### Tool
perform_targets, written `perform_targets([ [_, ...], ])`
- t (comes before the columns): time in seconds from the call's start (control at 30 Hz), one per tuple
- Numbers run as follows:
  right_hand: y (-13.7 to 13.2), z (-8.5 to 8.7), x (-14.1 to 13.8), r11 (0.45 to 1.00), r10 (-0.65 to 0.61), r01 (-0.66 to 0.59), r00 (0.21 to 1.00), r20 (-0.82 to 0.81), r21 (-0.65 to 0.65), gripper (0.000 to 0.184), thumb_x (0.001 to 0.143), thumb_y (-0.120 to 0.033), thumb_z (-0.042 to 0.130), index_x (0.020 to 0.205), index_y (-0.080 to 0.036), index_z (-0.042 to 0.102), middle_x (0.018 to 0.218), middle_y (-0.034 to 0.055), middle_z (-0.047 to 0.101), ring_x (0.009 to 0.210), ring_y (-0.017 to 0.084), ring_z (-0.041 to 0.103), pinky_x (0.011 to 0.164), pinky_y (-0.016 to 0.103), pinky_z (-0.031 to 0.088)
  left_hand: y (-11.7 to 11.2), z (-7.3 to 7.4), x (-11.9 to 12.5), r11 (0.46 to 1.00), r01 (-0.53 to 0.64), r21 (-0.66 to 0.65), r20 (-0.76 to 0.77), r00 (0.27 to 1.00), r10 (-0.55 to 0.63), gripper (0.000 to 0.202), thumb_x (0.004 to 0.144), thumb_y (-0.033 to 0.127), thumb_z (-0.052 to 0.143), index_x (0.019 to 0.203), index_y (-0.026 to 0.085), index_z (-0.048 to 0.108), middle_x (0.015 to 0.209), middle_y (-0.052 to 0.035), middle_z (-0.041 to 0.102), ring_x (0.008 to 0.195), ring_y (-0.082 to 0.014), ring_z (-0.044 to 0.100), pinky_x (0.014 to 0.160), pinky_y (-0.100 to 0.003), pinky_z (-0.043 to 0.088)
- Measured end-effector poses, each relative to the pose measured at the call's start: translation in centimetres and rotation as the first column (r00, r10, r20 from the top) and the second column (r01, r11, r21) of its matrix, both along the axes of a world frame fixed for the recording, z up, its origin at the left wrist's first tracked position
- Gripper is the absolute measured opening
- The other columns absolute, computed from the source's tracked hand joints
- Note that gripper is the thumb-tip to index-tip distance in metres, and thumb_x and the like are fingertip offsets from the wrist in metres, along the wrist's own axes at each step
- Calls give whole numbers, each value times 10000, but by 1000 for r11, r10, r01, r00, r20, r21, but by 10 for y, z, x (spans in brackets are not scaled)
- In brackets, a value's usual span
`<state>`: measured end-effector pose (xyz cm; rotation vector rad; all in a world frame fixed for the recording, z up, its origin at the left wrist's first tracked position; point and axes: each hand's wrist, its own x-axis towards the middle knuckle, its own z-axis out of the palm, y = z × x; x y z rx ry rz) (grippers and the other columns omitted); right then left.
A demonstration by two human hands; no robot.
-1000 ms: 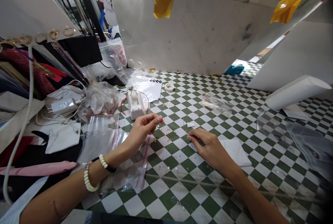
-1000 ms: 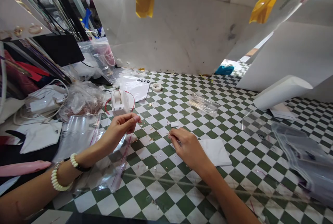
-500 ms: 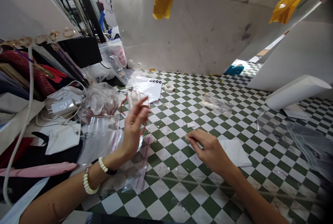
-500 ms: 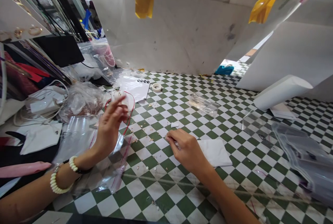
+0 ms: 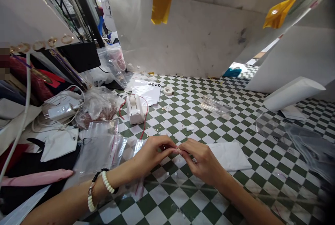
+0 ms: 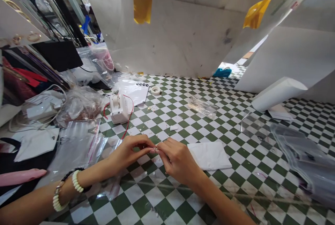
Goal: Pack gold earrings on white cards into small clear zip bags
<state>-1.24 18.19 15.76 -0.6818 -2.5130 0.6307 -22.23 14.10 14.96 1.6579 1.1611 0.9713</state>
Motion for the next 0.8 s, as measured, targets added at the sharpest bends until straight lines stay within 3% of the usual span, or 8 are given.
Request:
perform_targets([
  [0.1,-2,2,0,1000,-9,9,1000,21,7,199,986,-124,442,823,-162,549,731,19,571,694,133,494,637,273,346,-1,1,-1,995,-7,97,-27,1000,10,112,942,208,631,923,167,734,834,-26,688,759,-132,616,703,-231,451],
  [0.27,-1,2,0,997,-54,53,998,13,56,188,962,-129,463,793,-163,538,700,-1,547,652,118,479,623,265,334,-5,3,2,995,50,86,-139,990,-38,247,980,145,488,1053,196,718,872,-29,639,773,-129,593,701,-230,439],
  [0.6,-4,1,-2,993,-14,14,1000,-3,121,203,938,-141,472,741,-186,468,644,-29,481,612,111,424,595,263,296,-6,4,5,999,-3,46,-178,984,12,249,972,279,553,815,162,706,741,-14,666,685,-124,575,646,-225,399],
  [0.8,-4,1,0,998,-9,7,1000,22,69,221,986,-181,450,774,-176,512,667,-15,519,626,114,448,602,261,315,-7,1,4,999,-23,-32,-105,994,19,310,959,357,558,788,146,708,694,-27,674,612,-116,521,566,-214,363],
])
